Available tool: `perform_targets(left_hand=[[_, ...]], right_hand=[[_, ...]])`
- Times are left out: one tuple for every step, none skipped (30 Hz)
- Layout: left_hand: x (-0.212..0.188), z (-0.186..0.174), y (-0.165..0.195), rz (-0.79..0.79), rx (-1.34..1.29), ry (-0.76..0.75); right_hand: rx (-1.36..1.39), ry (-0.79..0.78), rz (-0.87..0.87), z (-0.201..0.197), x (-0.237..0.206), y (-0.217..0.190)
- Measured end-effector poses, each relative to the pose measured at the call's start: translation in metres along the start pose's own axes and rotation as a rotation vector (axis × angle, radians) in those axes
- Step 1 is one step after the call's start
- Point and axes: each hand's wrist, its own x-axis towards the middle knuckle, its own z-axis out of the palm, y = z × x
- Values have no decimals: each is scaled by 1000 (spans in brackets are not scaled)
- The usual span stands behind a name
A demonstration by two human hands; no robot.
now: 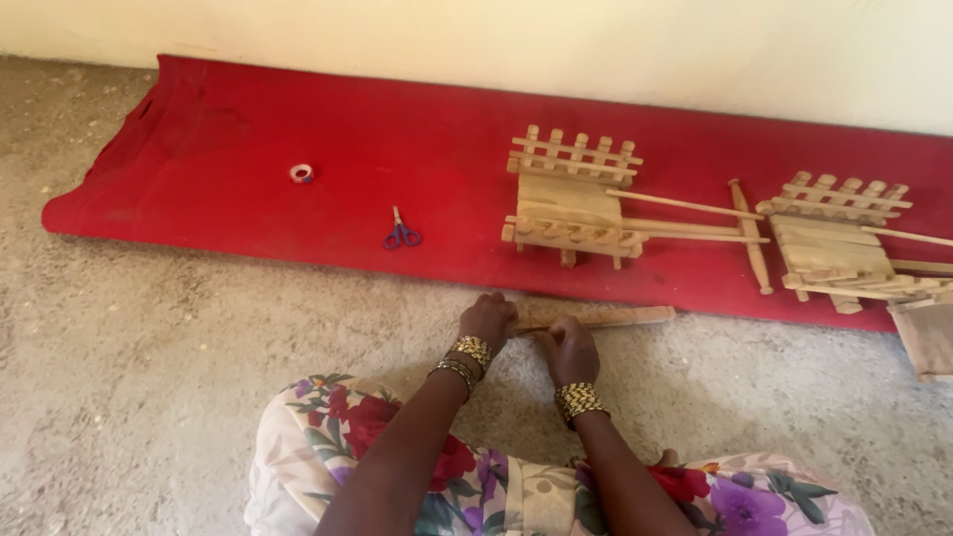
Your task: The person sits on the floor and works on a small wooden cart toy, handling a cylindrical wooden rod and wrapping tape around it by hand, then fitting the rod to the wooden cart parts. Scissors and a tape roll lie on the mat beside the work.
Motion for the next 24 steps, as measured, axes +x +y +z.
perform_targets(left_hand=[[1,-2,1,-4,15,-12],[1,-3,2,-6,30,-25],[0,-5,3,-13,33,-34],[0,-6,4,-18,37,-42],[-1,-8,5,-23,40,-48],[-1,-9,7,-25,51,-60],[-1,-10,8,-30,61,-72],[-1,-10,8,-37,70,-84],[-1,-11,8,-35,74,-74],[-2,-11,8,-30,77,-64],[-2,-11,9,-24,78,-55],[-2,-11,8,-23,57,-44],[-3,-11,8,-25,37,-34],[-3,-10,7,-27,18,-22],[-3,-10,7,-30,29,-31],[-2,-10,7,-32,40,-40],[-2,-9,7,-35,50,-49],[-1,-9,7,-36,46,-45],[-1,-9,7,-36,42,-43],[-1,-8,7,-36,39,-41],[-1,-8,7,-32,39,-34],[-1,-7,6,-30,38,-28],[-3,-6,6,-30,38,-22],[-3,-5,6,-18,30,0]], right_hand=[[4,-12,71,-1,-1,-4],[8,-23,143,-1,-1,-8],[-11,-20,132,-1,-2,-11],[-30,-14,121,0,-3,-13],[-49,-9,108,0,-4,-15],[-55,12,88,1,-4,-16],[-62,30,66,2,-5,-17],[-68,47,44,4,-6,-17],[-79,16,55,5,-7,-17],[-92,-14,66,7,-8,-17],[-106,-42,79,8,-9,-16],[-144,-2,-19,9,-10,-14],[-181,35,-116,10,-11,-12],[-217,73,-215,11,-12,-10],[-244,96,-249,12,-13,-9],[-271,120,-284,13,-13,-6],[-299,144,-319,15,-12,-5],[-290,185,-349,16,-10,-3],[-282,225,-379,16,-6,0],[-273,266,-409,16,-2,3],[-214,223,-256,15,5,7],[-156,176,-104,13,14,12],[-96,126,46,11,22,17],[-104,201,23,4,31,26]])
